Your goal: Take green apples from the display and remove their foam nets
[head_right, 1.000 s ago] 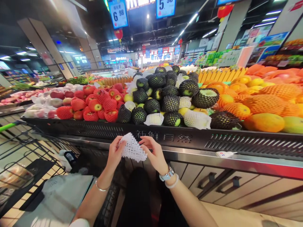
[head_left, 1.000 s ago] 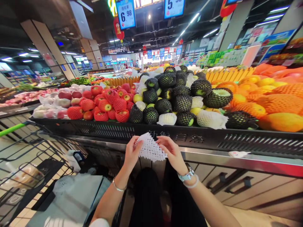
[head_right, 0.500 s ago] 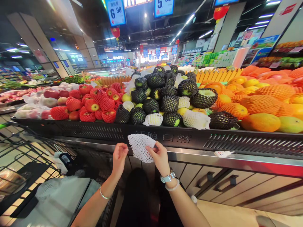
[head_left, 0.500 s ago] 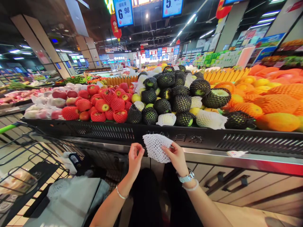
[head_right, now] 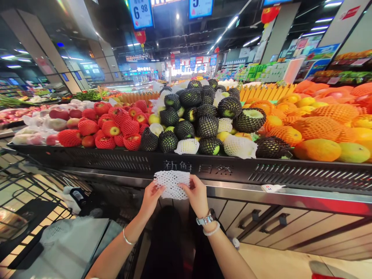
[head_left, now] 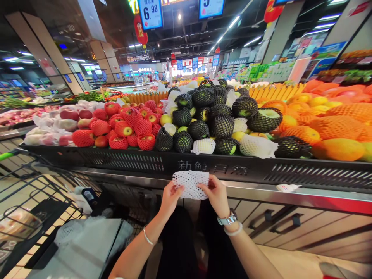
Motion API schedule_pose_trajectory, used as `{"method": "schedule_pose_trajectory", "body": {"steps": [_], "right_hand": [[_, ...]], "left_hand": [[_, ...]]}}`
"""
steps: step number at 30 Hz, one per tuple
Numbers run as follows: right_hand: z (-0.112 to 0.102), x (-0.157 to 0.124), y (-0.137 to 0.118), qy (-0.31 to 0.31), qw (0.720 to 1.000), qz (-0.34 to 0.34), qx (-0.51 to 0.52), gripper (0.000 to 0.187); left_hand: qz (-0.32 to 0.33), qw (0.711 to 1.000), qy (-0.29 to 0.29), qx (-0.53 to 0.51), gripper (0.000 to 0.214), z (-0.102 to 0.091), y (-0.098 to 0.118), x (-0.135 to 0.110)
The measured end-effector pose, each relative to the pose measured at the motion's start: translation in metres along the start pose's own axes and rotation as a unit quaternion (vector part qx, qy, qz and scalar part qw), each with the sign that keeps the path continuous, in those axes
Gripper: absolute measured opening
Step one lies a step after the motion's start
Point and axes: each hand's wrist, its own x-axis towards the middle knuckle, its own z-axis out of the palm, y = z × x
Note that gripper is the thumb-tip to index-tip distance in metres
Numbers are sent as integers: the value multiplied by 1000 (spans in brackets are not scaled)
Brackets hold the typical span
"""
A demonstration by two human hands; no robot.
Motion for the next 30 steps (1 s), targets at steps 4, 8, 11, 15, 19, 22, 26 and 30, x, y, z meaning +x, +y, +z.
{"method": "schedule_pose_trajectory", "body": {"steps": [4,8,11,15,19,22,26,30], "right_hand": [[-4,-1,-5,-11,999,-33,6,19],[-1,-6,-16,-72,994,-83,21,13],[3,-9,-20,-82,994,-76,22,8],[5,-11,-24,-43,995,-84,10,2],[5,-11,-24,-68,993,-91,15,7],[5,-13,-21,-108,991,-69,38,20],[7,-15,-18,-163,983,-47,65,34],[3,-14,-16,-154,985,-45,71,26]], "left_hand": [[81,989,34,115,28,-8,-12,9],[76,992,47,93,27,-9,-16,17],[78,993,88,9,43,-5,-14,14],[77,990,73,-96,47,-2,-14,10],[22,994,-53,-97,62,-3,-16,10],[-31,991,-104,-73,65,-3,-13,10],[-90,987,-101,-87,53,-1,-10,8],[-92,988,-29,-124,43,-1,-11,11]]}}
